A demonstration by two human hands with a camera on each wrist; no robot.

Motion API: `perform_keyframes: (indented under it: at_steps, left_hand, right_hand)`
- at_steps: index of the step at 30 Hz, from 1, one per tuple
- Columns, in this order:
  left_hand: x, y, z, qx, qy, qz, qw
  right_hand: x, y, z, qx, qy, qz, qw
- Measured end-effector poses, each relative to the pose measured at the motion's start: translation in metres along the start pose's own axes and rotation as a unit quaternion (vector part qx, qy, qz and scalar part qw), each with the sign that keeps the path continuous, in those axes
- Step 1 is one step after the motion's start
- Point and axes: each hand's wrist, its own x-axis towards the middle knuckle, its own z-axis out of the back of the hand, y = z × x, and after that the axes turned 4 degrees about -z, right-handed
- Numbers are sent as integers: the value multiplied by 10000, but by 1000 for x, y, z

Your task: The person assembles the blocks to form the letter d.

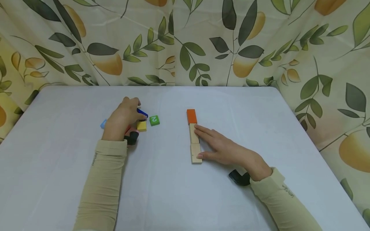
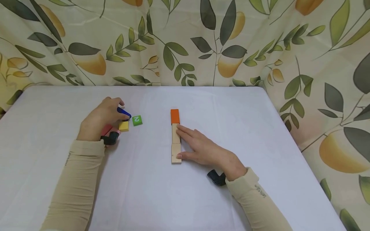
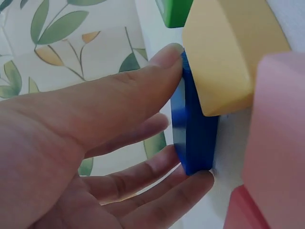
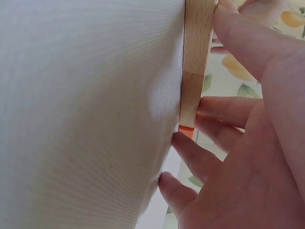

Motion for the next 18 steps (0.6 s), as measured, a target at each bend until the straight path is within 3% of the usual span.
perform_keyframes:
  at_steps: [7,18]
  left_hand:
    - [3,-8,-6,168,-312,-393,9986]
    - [12,-17,-13,371,-526,-690,9955]
  right_hand:
    - [0,0,0,36,41,-17,10000]
    - [1,0,1,67,46,-21,10000]
